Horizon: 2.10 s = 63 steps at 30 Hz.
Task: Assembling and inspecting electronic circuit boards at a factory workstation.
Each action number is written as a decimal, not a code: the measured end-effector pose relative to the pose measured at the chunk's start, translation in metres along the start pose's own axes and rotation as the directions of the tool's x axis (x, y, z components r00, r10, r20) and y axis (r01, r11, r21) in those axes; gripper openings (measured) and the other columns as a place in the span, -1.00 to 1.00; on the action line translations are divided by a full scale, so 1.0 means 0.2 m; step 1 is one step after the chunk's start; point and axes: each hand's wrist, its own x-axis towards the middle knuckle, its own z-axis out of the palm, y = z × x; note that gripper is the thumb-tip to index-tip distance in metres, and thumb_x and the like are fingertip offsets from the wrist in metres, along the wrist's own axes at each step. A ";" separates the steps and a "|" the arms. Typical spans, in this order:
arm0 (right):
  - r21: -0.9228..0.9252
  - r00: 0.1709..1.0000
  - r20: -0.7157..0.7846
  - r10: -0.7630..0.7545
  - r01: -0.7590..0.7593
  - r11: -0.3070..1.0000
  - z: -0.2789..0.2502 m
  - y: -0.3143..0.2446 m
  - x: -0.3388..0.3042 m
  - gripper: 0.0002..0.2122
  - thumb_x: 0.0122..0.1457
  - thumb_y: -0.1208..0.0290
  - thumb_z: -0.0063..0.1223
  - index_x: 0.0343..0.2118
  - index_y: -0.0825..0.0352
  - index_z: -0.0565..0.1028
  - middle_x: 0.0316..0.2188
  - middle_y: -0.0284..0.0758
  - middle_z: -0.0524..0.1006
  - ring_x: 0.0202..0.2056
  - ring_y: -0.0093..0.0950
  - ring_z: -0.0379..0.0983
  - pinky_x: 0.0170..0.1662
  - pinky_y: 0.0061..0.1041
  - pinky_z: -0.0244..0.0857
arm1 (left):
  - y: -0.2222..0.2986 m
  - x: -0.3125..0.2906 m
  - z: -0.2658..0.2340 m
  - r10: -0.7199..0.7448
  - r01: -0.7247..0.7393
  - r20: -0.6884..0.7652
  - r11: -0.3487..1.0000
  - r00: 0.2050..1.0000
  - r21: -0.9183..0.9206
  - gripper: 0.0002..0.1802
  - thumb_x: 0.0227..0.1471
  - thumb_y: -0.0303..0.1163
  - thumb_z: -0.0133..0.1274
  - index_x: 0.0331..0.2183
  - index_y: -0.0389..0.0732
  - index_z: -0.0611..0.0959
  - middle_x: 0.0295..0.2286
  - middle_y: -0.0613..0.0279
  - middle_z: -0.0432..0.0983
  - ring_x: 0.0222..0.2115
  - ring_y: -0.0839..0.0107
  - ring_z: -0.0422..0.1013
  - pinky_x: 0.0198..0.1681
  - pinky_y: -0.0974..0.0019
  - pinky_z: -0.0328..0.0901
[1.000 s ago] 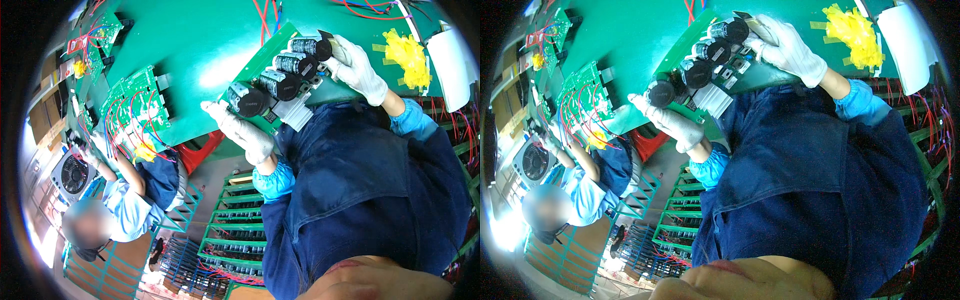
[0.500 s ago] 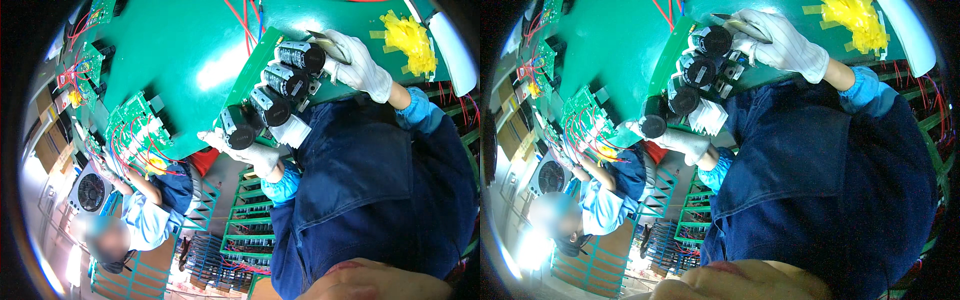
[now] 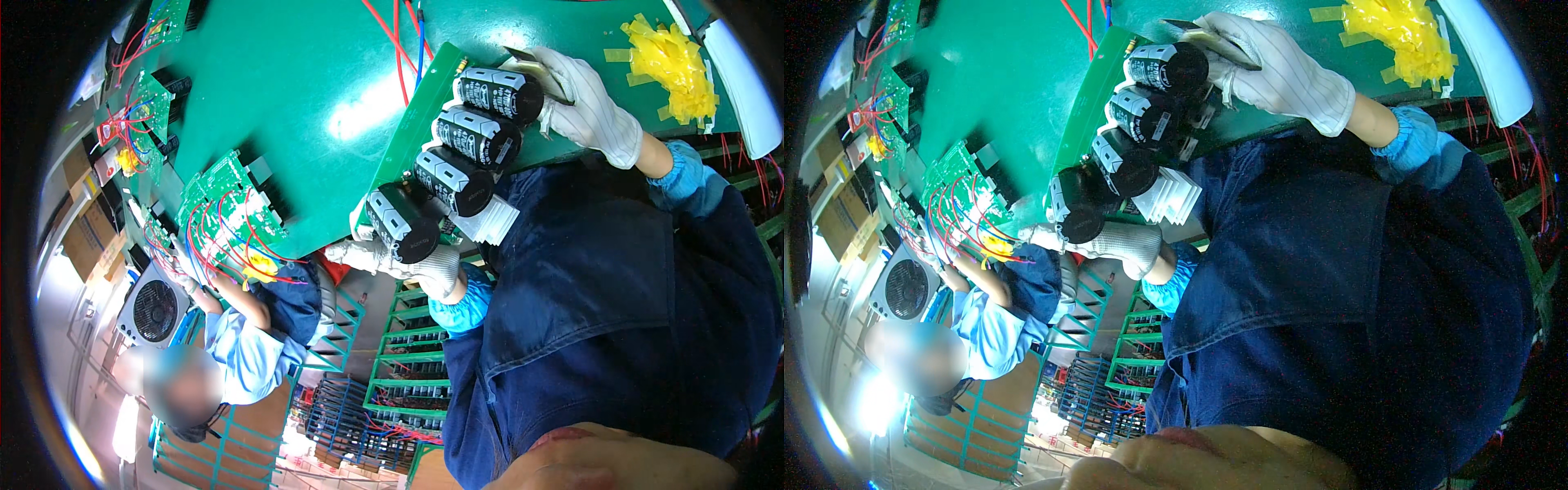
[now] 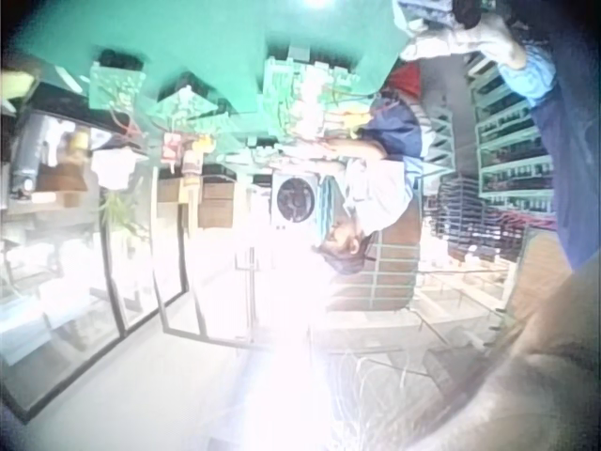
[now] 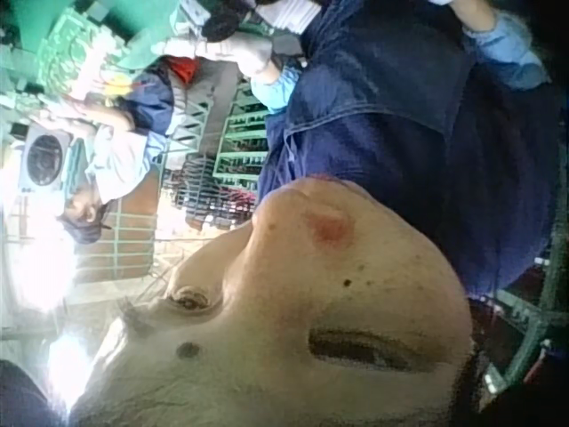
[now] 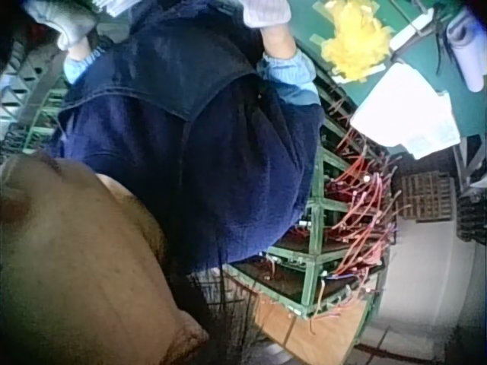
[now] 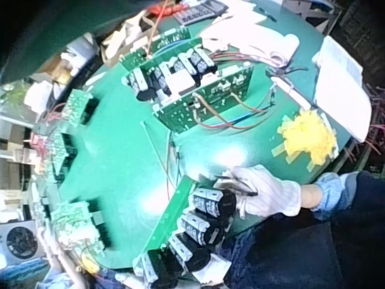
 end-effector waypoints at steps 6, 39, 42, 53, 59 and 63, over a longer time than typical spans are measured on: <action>-0.174 0.973 0.153 0.175 -0.148 0.974 0.00 0.12 -0.13 -0.36 -0.01 0.31 0.24 0.11 0.53 0.28 -0.10 -0.07 0.50 -0.16 -0.09 0.47 -0.07 -0.25 0.33 | 0.23 0.06 0.03 -0.358 0.378 0.147 0.753 0.922 -0.538 -0.32 0.21 0.15 -0.20 0.06 -0.26 0.30 -0.04 0.00 0.34 -0.10 0.20 0.36 0.08 0.11 0.25; 0.393 0.884 0.194 0.425 -0.466 0.793 -0.06 0.09 -0.07 -0.69 0.28 0.45 -0.05 0.06 0.38 0.36 -0.04 -0.35 0.48 0.00 -0.57 0.39 0.11 -0.53 0.23 | 0.61 0.03 0.16 -0.043 0.118 0.119 0.656 0.992 -0.746 -0.64 0.15 -0.44 0.02 -0.03 -0.32 0.37 -0.12 -0.27 0.44 -0.11 0.08 0.48 0.09 0.01 0.29; 0.447 0.858 0.256 0.445 -0.513 0.733 -0.06 0.04 -0.03 -0.69 0.29 0.43 -0.05 0.06 0.37 0.35 -0.02 -0.34 0.48 0.02 -0.56 0.39 0.13 -0.51 0.23 | 0.60 0.03 0.15 -0.083 0.151 0.130 0.684 0.988 -0.714 -0.62 0.16 -0.40 0.03 -0.03 -0.30 0.37 -0.09 -0.27 0.42 -0.15 0.12 0.48 0.05 0.06 0.32; 0.510 0.846 0.276 0.456 -0.531 0.676 -0.02 0.12 -0.06 -0.73 0.28 0.45 0.00 0.01 0.39 0.39 -0.07 -0.30 0.51 0.00 -0.49 0.44 0.12 -0.48 0.30 | 0.56 0.03 0.17 0.024 0.058 0.101 0.677 0.995 -0.734 -0.84 0.12 -0.55 -0.02 -0.21 -0.26 0.46 -0.20 -0.17 0.49 -0.28 0.24 0.49 -0.10 0.17 0.37; 0.408 0.924 0.025 0.382 -0.358 0.840 -0.03 -0.02 0.03 -0.73 0.31 0.48 -0.09 0.04 0.41 0.37 -0.05 -0.24 0.52 -0.01 -0.46 0.46 0.09 -0.43 0.34 | 0.51 0.07 0.18 0.408 -0.315 0.177 0.862 0.896 -0.396 -0.82 -0.07 -0.55 -0.04 -0.32 -0.24 0.52 -0.35 -0.03 0.57 -0.18 0.01 0.49 -0.03 0.00 0.36; 0.323 0.945 -0.082 0.318 -0.276 0.905 -0.11 0.00 -0.06 -0.71 0.34 0.50 -0.15 0.08 0.42 0.34 -0.09 -0.23 0.54 -0.06 -0.51 0.48 -0.05 -0.54 0.37 | 0.54 0.04 0.21 0.472 -0.434 0.110 0.863 0.874 -0.257 -0.72 0.09 -0.36 0.00 -0.19 -0.34 0.46 -0.27 -0.13 0.49 -0.09 0.00 0.44 0.08 -0.06 0.28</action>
